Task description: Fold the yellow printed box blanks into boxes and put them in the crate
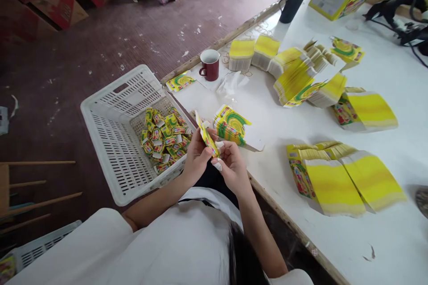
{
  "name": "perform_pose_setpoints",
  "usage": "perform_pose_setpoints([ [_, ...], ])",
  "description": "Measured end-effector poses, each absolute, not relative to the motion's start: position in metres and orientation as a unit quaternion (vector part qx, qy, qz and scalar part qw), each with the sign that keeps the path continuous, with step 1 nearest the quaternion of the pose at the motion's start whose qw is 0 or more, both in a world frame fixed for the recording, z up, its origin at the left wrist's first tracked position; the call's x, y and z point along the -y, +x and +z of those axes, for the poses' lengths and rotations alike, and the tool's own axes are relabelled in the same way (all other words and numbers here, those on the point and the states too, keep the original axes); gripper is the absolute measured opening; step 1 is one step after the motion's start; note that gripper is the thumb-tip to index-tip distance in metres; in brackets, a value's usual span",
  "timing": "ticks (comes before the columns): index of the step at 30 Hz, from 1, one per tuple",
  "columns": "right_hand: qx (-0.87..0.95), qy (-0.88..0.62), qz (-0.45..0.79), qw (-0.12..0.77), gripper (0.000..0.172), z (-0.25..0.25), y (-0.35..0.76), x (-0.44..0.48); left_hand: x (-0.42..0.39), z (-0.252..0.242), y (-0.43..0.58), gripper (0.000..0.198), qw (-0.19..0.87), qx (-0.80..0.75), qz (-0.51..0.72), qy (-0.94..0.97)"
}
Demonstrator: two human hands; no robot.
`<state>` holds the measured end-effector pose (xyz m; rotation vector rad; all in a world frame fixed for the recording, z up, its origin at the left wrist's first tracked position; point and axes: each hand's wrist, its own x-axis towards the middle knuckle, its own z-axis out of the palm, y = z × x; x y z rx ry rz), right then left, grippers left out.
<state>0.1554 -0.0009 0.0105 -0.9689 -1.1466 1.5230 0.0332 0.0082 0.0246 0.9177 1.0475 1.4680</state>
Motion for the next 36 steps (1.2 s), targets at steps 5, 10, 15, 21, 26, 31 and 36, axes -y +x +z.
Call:
perform_pose_setpoints([
  [5,0.443,-0.370,0.676,0.457,0.045,0.008,0.157,0.005,-0.009,0.022,0.037,0.066,0.534,-0.428,0.620,0.384],
  [10,0.429,-0.379,0.670,0.472,0.040,0.006,0.156,0.006,-0.011,0.020,0.038,0.065,0.535,-0.437,0.632,0.352],
  [15,0.446,-0.398,0.628,0.498,0.035,0.005,0.154,0.005,-0.009,0.016,0.037,0.063,0.516,-0.439,0.639,0.365],
  [21,0.433,-0.394,0.625,0.517,0.029,0.000,0.156,0.007,-0.003,0.013,0.038,0.054,0.510,-0.459,0.618,0.384],
  [26,0.415,-0.417,0.619,0.520,0.030,0.003,0.159,0.005,-0.006,0.017,0.036,0.058,0.535,-0.434,0.631,0.356],
  [31,0.411,-0.423,0.626,0.510,0.031,0.005,0.159,0.003,-0.009,0.019,0.031,0.057,0.554,-0.439,0.623,0.335],
  [36,0.403,-0.428,0.615,0.526,0.032,0.002,0.155,0.003,-0.008,0.017,0.030,0.048,0.553,-0.450,0.626,0.318],
])
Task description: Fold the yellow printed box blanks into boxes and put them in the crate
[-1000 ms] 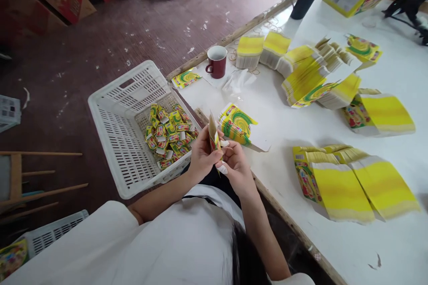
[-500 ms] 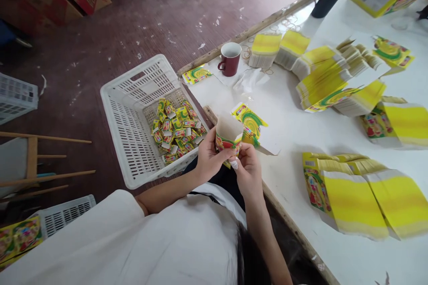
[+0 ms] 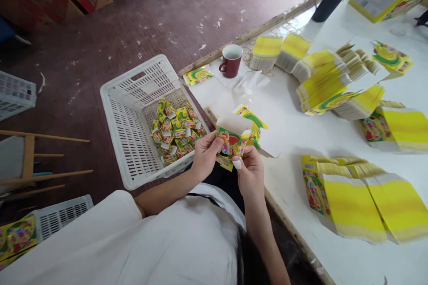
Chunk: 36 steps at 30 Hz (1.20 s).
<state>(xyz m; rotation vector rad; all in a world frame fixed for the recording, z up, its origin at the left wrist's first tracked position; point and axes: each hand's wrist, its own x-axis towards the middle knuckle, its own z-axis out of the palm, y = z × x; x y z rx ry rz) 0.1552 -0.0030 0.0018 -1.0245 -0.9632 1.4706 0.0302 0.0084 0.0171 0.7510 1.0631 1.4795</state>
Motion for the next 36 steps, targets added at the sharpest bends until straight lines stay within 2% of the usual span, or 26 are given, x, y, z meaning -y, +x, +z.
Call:
perform_pose_setpoints([
  [3,0.383,-0.422,0.623,0.537,0.032,0.002,0.154,0.003,-0.011,0.016,0.032,0.042,0.560,-0.440,0.637,0.296],
  [8,0.325,-0.419,0.648,0.547,0.025,0.006,0.159,0.000,-0.010,0.009,0.032,0.058,0.639,-0.377,0.615,0.266],
  [12,0.332,-0.417,0.661,0.529,0.029,0.008,0.162,0.000,-0.005,0.000,0.030,0.051,0.665,-0.372,0.594,0.258],
  [18,0.330,-0.425,0.662,0.523,0.036,0.009,0.157,0.010,-0.009,0.006,0.028,0.053,0.659,-0.374,0.602,0.251],
  [24,0.335,-0.437,0.656,0.517,0.033,0.002,0.162,0.016,-0.007,0.014,0.029,0.053,0.653,-0.389,0.592,0.270],
  [32,0.348,-0.426,0.671,0.497,0.037,0.000,0.167,0.012,-0.003,0.012,0.030,0.055,0.657,-0.404,0.581,0.260],
  [36,0.309,-0.473,0.643,0.516,0.030,-0.001,0.165,0.009,-0.005,0.014,0.030,0.050,0.651,-0.400,0.598,0.242],
])
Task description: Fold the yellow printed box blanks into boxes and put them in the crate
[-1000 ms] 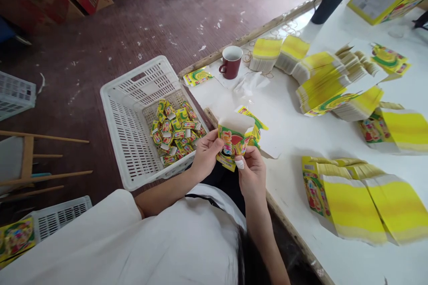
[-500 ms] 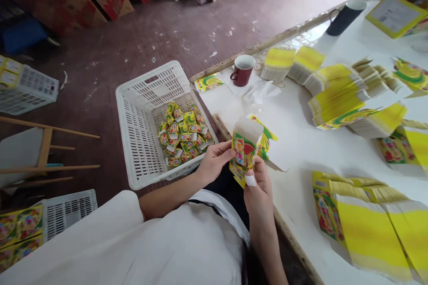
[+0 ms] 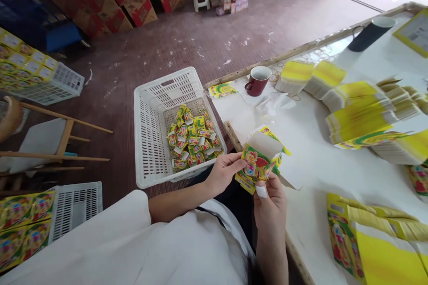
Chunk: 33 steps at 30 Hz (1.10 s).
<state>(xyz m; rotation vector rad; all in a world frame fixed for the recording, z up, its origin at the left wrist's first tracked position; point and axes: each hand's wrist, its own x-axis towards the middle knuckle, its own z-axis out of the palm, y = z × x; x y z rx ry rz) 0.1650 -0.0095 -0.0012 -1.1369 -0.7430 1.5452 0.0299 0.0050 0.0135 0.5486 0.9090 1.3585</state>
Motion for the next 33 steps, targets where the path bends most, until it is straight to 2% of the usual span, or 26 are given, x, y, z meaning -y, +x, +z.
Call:
perform_pose_setpoints([
  [9,0.330,-0.537,0.553,0.545,0.029,-0.010,0.166,0.010,-0.004,0.008,0.032,0.050,0.650,-0.426,0.585,0.231],
  [15,0.432,-0.535,0.558,0.464,0.025,-0.014,0.174,0.012,-0.013,0.015,0.023,0.044,0.638,-0.414,0.613,0.217],
  [18,0.449,-0.527,0.559,0.456,0.025,-0.015,0.174,0.015,-0.019,0.016,0.017,0.043,0.649,-0.415,0.611,0.184],
  [23,0.390,-0.570,0.534,0.488,0.031,-0.015,0.179,0.015,-0.018,0.015,0.014,0.051,0.667,-0.410,0.598,0.171],
  [28,0.332,-0.531,0.613,0.482,0.038,-0.012,0.181,0.012,-0.012,0.006,0.018,0.057,0.701,-0.428,0.553,0.141],
  [33,0.422,-0.532,0.554,0.480,0.025,-0.012,0.193,0.011,-0.020,0.006,0.001,0.074,0.692,-0.412,0.563,0.185],
])
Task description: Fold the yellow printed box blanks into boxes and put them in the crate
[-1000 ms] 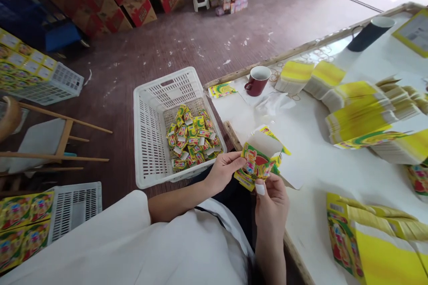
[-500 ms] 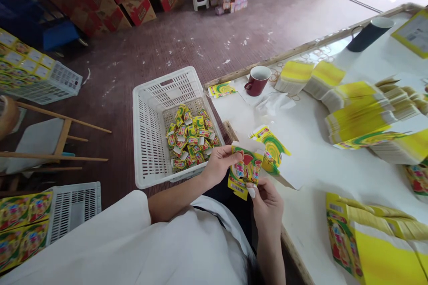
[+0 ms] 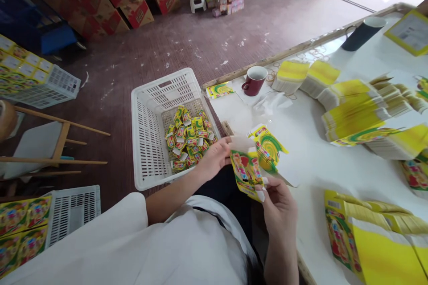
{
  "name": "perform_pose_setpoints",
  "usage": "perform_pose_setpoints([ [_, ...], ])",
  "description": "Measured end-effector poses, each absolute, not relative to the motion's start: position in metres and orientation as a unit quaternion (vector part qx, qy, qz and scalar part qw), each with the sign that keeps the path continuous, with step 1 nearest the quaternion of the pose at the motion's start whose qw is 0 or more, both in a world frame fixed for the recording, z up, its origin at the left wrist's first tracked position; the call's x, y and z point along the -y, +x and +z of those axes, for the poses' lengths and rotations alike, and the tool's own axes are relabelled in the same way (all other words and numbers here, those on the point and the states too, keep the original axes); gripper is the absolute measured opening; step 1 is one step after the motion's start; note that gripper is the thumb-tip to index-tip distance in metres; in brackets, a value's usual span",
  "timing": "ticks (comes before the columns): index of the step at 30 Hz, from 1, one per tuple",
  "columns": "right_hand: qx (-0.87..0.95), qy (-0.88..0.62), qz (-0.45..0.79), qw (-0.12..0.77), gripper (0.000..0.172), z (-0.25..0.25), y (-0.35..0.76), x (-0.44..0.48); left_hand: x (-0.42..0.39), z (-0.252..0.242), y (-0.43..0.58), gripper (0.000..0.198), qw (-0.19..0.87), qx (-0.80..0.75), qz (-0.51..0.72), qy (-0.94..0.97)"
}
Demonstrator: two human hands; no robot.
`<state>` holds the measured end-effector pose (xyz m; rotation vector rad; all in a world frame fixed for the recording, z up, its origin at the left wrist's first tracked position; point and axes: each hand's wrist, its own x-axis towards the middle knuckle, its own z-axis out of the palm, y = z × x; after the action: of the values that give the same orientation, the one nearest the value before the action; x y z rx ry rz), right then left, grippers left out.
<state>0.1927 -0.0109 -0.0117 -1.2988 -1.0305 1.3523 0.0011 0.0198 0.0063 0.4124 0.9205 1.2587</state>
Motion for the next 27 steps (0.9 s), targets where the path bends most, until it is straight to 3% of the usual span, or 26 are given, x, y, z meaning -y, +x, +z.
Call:
perform_pose_setpoints([
  [4,0.675,-0.471,0.370,0.431,0.007,-0.001,0.215,0.009,-0.028,0.024,-0.036,0.093,0.663,-0.400,0.555,0.302],
  [8,0.816,-0.390,0.190,0.382,0.025,0.014,0.220,0.007,-0.026,0.038,-0.052,0.112,0.646,-0.429,0.315,0.547],
  [10,0.835,-0.368,0.160,0.377,0.030,0.016,0.214,0.008,-0.020,0.039,-0.044,0.110,0.608,-0.446,0.190,0.629],
  [12,0.817,-0.391,0.147,0.398,0.026,0.014,0.206,0.010,-0.014,0.035,-0.031,0.096,0.577,-0.467,0.152,0.652],
  [14,0.735,-0.461,0.159,0.471,0.028,0.010,0.199,0.012,-0.008,0.029,-0.019,0.082,0.552,-0.486,0.192,0.649],
  [17,0.564,-0.552,0.265,0.555,0.059,0.003,0.195,0.015,-0.002,0.021,-0.007,0.075,0.480,-0.504,0.249,0.673],
  [20,0.518,-0.613,0.377,0.461,0.045,0.000,0.197,0.015,0.000,0.014,-0.001,0.074,0.394,-0.502,0.246,0.730],
  [23,0.528,-0.658,0.396,0.362,0.044,0.000,0.200,0.010,0.000,0.008,0.003,0.070,0.318,-0.484,0.237,0.780],
  [27,0.488,-0.617,0.489,0.377,0.038,-0.004,0.203,0.005,0.002,0.004,0.006,0.062,0.247,-0.497,0.238,0.797],
])
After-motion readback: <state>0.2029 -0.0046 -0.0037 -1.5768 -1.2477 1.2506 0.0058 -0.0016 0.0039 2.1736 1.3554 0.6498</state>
